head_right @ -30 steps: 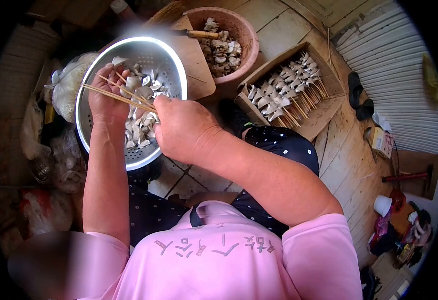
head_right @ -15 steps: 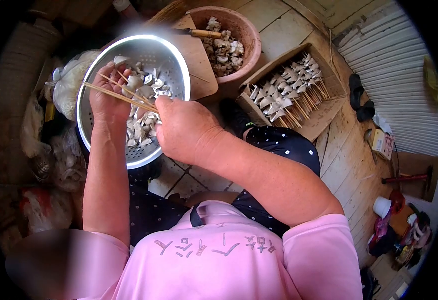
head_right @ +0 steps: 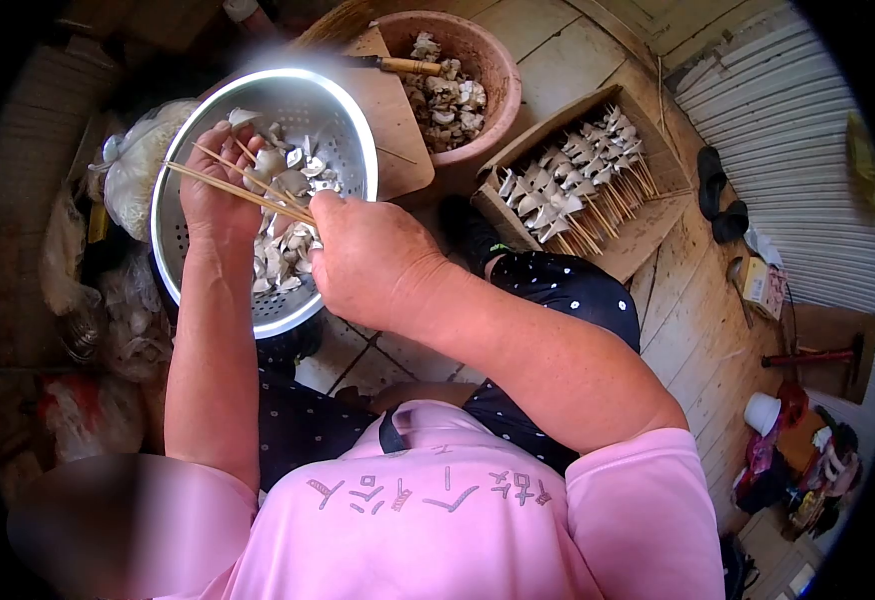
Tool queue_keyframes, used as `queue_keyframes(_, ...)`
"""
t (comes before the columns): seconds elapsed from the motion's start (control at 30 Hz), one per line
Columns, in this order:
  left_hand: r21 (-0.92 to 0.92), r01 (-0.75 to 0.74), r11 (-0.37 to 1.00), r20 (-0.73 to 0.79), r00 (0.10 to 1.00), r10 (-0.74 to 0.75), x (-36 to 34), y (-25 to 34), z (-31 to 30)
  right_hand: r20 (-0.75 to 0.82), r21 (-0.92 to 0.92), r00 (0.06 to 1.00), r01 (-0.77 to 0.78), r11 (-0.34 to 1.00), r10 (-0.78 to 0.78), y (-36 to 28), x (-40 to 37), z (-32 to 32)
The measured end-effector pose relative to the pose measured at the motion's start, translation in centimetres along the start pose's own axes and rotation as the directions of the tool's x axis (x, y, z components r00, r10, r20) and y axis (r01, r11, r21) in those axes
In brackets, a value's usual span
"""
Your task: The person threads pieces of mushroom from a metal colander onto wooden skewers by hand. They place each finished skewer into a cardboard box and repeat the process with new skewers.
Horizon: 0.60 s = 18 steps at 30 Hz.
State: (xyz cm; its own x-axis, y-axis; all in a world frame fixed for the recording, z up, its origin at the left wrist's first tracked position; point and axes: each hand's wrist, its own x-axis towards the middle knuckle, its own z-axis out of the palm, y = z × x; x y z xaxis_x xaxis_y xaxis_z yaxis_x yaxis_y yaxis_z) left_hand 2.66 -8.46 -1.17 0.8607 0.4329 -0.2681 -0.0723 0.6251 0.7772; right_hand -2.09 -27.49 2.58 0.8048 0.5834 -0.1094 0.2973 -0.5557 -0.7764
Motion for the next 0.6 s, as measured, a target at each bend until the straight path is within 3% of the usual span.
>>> queue_keyframes(0.17, 0.004, 0.026, 1.0, 0.034, 0.999, -0.026, 0.4, -0.2, -0.5, 0.006, -0.007, 1.0, -0.006, 1.0, 0.006, 0.1, -0.1, 0.0)
queue_keyframes(0.23, 0.017, 0.003, 1.0, 0.007, 1.0, -0.003, 0.2, -0.2, -0.1, -0.063, -0.038, 0.998, 0.019, 0.999, -0.021, 0.4, -0.2, 0.4)
queue_keyframes(0.6, 0.015, 0.05, 0.999, -0.051, 0.998, -0.049, -0.3, -0.5, 1.3, -0.063, -0.029, 0.997, 0.041, 0.999, -0.042, 0.6, -0.4, 0.2)
